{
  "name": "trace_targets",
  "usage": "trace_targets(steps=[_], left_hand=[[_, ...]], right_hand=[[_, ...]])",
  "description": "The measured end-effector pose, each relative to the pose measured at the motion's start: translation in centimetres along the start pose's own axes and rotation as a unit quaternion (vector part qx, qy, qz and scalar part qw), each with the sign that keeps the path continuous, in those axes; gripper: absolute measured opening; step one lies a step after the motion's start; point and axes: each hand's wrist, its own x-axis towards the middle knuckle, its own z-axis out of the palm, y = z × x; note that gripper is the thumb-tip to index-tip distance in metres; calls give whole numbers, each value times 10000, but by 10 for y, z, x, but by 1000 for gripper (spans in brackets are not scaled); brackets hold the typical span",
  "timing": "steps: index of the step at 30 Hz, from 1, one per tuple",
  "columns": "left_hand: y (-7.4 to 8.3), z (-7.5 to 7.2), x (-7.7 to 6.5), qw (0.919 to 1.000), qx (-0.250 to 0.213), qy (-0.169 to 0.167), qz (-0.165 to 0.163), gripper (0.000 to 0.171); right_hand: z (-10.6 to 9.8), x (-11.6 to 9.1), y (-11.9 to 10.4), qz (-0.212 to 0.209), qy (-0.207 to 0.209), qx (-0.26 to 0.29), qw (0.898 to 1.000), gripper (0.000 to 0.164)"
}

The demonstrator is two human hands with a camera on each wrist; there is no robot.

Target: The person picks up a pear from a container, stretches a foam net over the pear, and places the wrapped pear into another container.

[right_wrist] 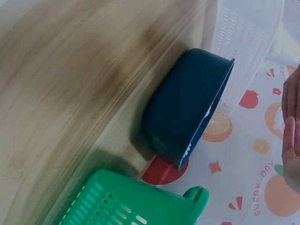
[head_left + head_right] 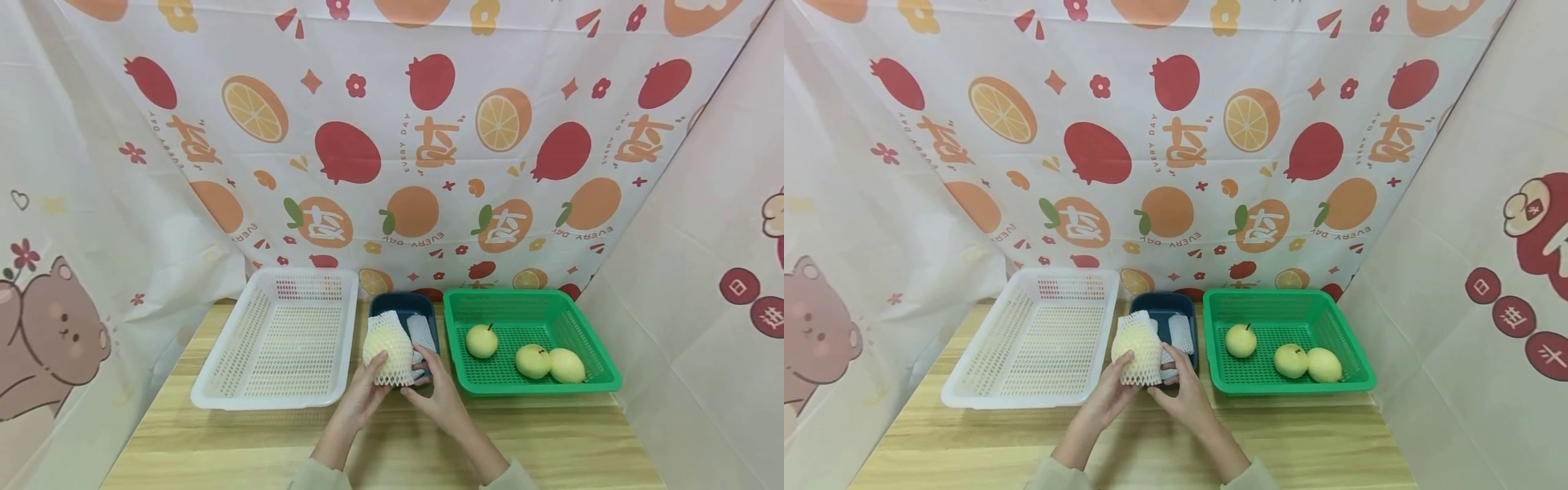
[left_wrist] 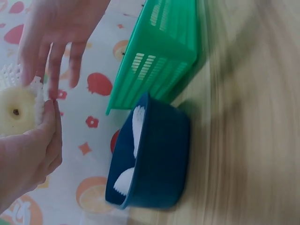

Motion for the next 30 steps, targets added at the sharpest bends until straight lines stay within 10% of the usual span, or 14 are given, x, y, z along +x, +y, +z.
trace_targets(steps=[10, 23, 30], left_hand=[[21, -29, -4, 9965, 323, 636, 433, 63], [39, -63, -14, 9863, -1477, 697, 227, 65], [41, -68, -25, 9960, -282, 812, 248, 63]], right_hand=[[-19, 1, -22, 228, 104, 485, 9985, 56], [-62, 2, 3, 1534, 986, 122, 9832, 34], [-34, 4, -10, 1395, 506, 792, 9858, 23]])
